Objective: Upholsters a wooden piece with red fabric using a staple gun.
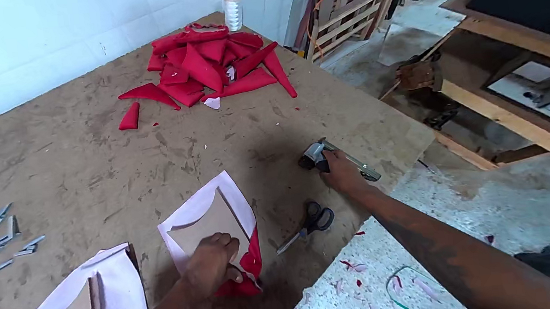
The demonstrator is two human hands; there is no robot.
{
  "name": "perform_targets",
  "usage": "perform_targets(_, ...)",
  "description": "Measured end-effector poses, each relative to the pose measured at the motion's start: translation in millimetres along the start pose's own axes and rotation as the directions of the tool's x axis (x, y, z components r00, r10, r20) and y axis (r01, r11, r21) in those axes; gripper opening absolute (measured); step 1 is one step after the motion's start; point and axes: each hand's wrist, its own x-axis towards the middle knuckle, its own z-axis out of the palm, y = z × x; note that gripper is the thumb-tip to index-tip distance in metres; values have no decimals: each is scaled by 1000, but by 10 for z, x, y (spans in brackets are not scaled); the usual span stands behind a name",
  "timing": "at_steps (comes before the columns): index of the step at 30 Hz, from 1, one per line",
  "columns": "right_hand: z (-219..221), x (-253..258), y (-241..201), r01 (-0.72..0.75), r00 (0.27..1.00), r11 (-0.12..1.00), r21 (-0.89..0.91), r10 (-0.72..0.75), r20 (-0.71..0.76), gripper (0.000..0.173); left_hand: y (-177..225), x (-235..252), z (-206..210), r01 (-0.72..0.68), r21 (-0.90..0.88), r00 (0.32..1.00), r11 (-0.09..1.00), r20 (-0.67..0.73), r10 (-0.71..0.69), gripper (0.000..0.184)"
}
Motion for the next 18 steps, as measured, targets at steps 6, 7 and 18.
perform_targets(6,-827,-1148,-487,-216,970,959,182,189,155,41,-21,-62,-18,29,-97,999,995,-29,-32,51)
perform_targets(7,-886,-1486,-608,-218,962,951,218,172,210,42,-15,-81,-54,49,-130,999,990,-4,-50,51)
perform_targets(18,281,-3431,-2170,103,886,963,247,-202,417,42,-18,-189,-94,70,-180,995,981,78,-56,48)
